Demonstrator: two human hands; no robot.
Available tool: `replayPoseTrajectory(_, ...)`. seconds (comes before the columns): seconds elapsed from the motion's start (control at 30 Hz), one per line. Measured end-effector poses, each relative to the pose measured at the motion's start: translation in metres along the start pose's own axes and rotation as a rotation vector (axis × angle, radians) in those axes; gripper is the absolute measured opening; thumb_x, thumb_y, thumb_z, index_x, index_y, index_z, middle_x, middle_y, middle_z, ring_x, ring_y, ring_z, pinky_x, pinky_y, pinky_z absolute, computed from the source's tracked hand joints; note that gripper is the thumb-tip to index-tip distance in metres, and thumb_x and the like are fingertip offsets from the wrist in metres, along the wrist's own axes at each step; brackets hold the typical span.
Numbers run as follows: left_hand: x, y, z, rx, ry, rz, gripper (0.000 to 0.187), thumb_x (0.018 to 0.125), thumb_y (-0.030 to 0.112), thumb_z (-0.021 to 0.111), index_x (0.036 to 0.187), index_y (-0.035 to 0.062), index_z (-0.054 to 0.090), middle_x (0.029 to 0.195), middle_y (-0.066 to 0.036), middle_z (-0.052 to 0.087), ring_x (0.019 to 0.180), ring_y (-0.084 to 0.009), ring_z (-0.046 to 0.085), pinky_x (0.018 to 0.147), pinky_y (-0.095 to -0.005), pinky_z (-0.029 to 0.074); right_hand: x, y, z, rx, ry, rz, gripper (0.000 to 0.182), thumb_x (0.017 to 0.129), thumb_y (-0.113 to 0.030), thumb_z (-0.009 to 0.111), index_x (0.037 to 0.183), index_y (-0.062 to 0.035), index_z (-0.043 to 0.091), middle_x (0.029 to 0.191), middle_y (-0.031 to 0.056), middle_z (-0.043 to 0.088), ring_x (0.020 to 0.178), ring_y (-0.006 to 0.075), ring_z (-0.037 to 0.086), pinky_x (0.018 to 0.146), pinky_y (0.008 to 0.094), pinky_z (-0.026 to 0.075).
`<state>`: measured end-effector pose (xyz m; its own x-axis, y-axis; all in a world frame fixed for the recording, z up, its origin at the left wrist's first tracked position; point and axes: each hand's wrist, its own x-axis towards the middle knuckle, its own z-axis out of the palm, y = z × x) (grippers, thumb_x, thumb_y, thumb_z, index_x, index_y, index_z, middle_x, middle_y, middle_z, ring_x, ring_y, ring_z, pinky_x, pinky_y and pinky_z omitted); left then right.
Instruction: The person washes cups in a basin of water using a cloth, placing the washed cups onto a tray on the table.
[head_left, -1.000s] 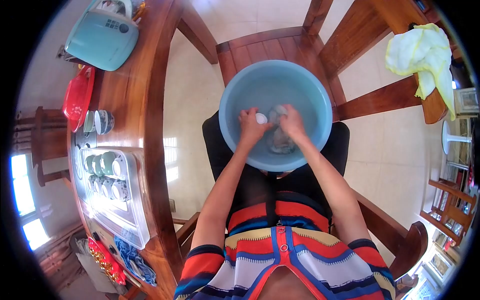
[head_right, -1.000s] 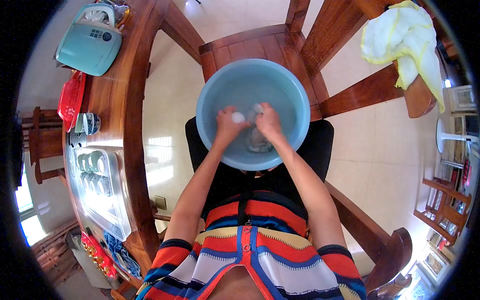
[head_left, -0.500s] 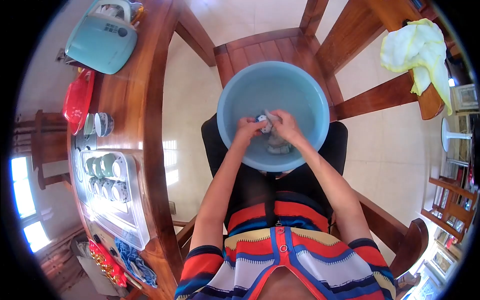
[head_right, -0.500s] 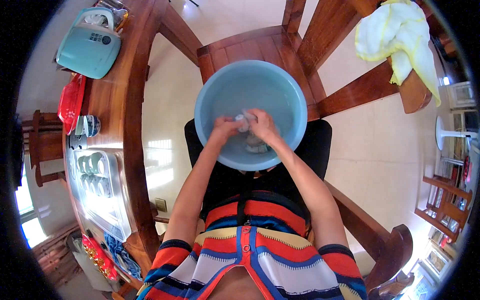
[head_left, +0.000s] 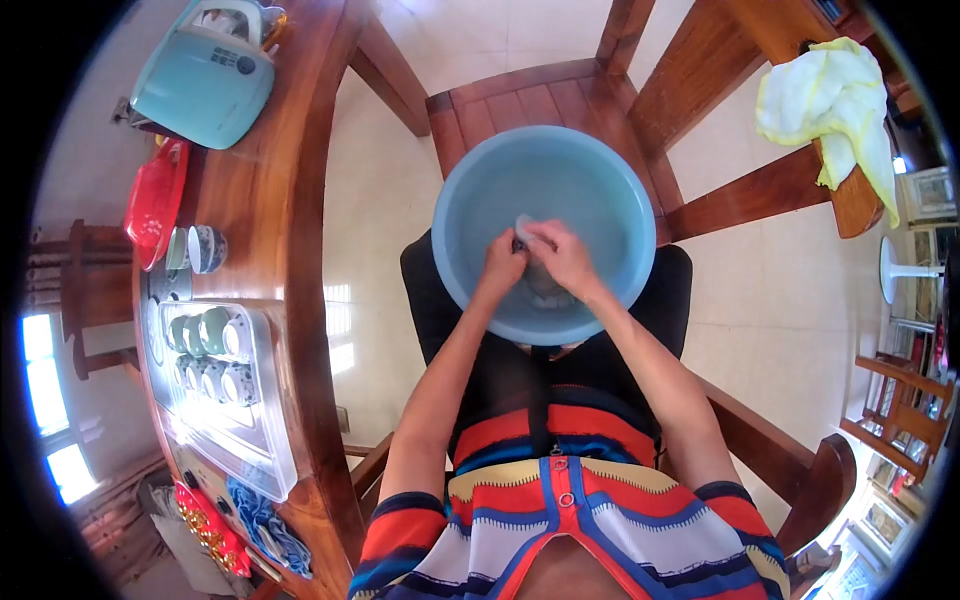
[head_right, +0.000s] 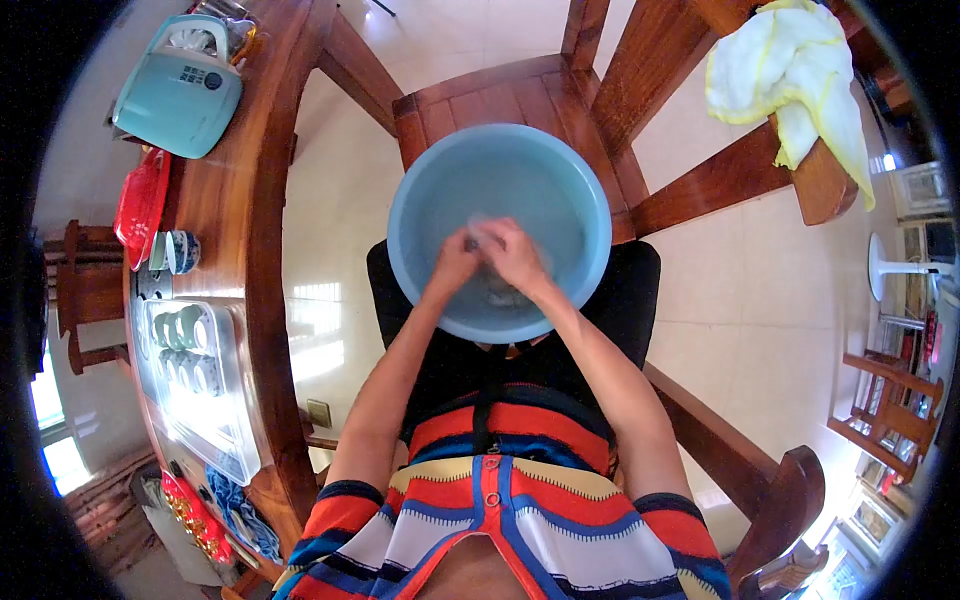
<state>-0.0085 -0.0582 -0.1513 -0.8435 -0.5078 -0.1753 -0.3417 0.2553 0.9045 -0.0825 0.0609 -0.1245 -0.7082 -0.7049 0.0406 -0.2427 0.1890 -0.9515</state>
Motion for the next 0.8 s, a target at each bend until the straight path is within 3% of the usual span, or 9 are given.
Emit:
replayPoseTrajectory(0.03,0.000,-0.006,0.004,-0.148,0.039,0.059,0.023,0.069,0.007,0.062,0.090,-0.0012,0.057,0.077,-0.015,0.063,0.072,-0.0259,0.061,0.064,-0.0350,0.046,-0.003,-0.001,0.003,-0.001,0.002,0.005,0.026,0.084,-0.016,0.054,0.105,-0.0026,0.060,0.095,0.0139,0.058,0.086,0.0240,0.058,0.076,0.0309,0.045)
replayPoseTrajectory(0.17,0.001,-0.004,-0.002,-0.008,-0.039,0.119,0.017,0.071,0.007,0.061,0.085,-0.0023,0.056,0.071,-0.013,0.062,0.066,-0.0223,0.060,0.060,-0.0341,0.046,0.002,0.007,0.012,-0.090,0.022,0.015,0.024,0.085,-0.014,0.052,0.103,-0.0028,0.060,0.097,0.0151,0.056,0.089,0.0245,0.056,0.079,0.0312,0.043)
replayPoseTrajectory(0.23,-0.004,0.005,-0.002,-0.073,-0.185,-0.069,0.015,0.072,0.007,0.061,0.081,-0.0029,0.055,0.066,-0.011,0.060,0.060,-0.0179,0.059,0.056,-0.0322,0.046,0.010,0.017,0.011,-0.176,0.104,0.040,0.024,0.084,-0.013,0.051,0.103,-0.0026,0.060,0.097,0.0157,0.056,0.090,0.0251,0.056,0.080,0.0316,0.043)
replayPoseTrajectory(0.43,-0.006,0.011,0.001,-0.160,-0.128,-0.059,0.015,0.072,0.008,0.063,0.078,-0.0031,0.054,0.062,-0.009,0.057,0.055,-0.0154,0.057,0.052,-0.0310,0.044,0.011,0.017,0.000,-0.007,0.034,0.186,0.025,0.084,-0.016,0.050,0.102,-0.0041,0.062,0.099,0.0188,0.059,0.097,0.0335,0.054,0.082,0.0372,0.044)
replayPoseTrajectory(0.5,-0.004,0.007,0.002,-0.094,-0.092,-0.004,0.015,0.072,0.008,0.063,0.079,-0.0029,0.055,0.063,-0.009,0.057,0.055,-0.0149,0.057,0.052,-0.0304,0.044,0.003,0.014,0.006,-0.016,0.018,-0.040,0.025,0.085,-0.017,0.049,0.102,-0.0033,0.062,0.102,0.0182,0.059,0.098,0.0332,0.055,0.082,0.0370,0.043)
replayPoseTrajectory(0.53,-0.004,0.005,0.002,-0.025,-0.058,0.050,0.015,0.072,0.007,0.063,0.079,-0.0027,0.055,0.063,-0.008,0.057,0.056,-0.0145,0.057,0.052,-0.0299,0.045,0.003,0.015,0.006,-0.017,0.019,-0.039,0.025,0.085,-0.017,0.049,0.102,-0.0033,0.062,0.102,0.0182,0.059,0.098,0.0332,0.055,0.082,0.0370,0.043)
replayPoseTrajectory(0.67,-0.007,0.009,-0.005,0.056,-0.109,0.042,0.015,0.071,0.007,0.064,0.081,-0.0020,0.056,0.064,-0.008,0.057,0.059,-0.0130,0.057,0.054,-0.0277,0.046,0.012,0.009,0.003,0.024,-0.048,0.128,0.025,0.087,-0.011,0.045,0.106,-0.0019,0.058,0.103,0.0130,0.060,0.091,0.0247,0.058,0.078,0.0310,0.045)
replayPoseTrajectory(0.73,-0.007,0.020,-0.006,-0.165,-0.186,-0.061,0.013,0.074,0.008,0.063,0.082,-0.0007,0.057,0.067,-0.006,0.059,0.062,-0.0135,0.058,0.058,-0.0258,0.048,0.020,0.015,-0.006,0.015,-0.064,0.194,0.025,0.088,-0.011,0.045,0.106,-0.0013,0.057,0.101,0.0119,0.060,0.089,0.0233,0.059,0.078,0.0304,0.046)
replayPoseTrajectory(0.8,-0.006,0.029,-0.010,-0.293,-0.231,-0.123,0.018,0.075,0.008,0.062,0.088,-0.0024,0.058,0.076,-0.008,0.060,0.067,-0.0156,0.059,0.061,-0.0267,0.049,0.026,0.019,-0.015,0.448,-0.111,0.420,0.026,0.089,-0.012,0.044,0.110,0.0002,0.055,0.100,0.0099,0.060,0.088,0.0189,0.058,0.078,0.0292,0.046)
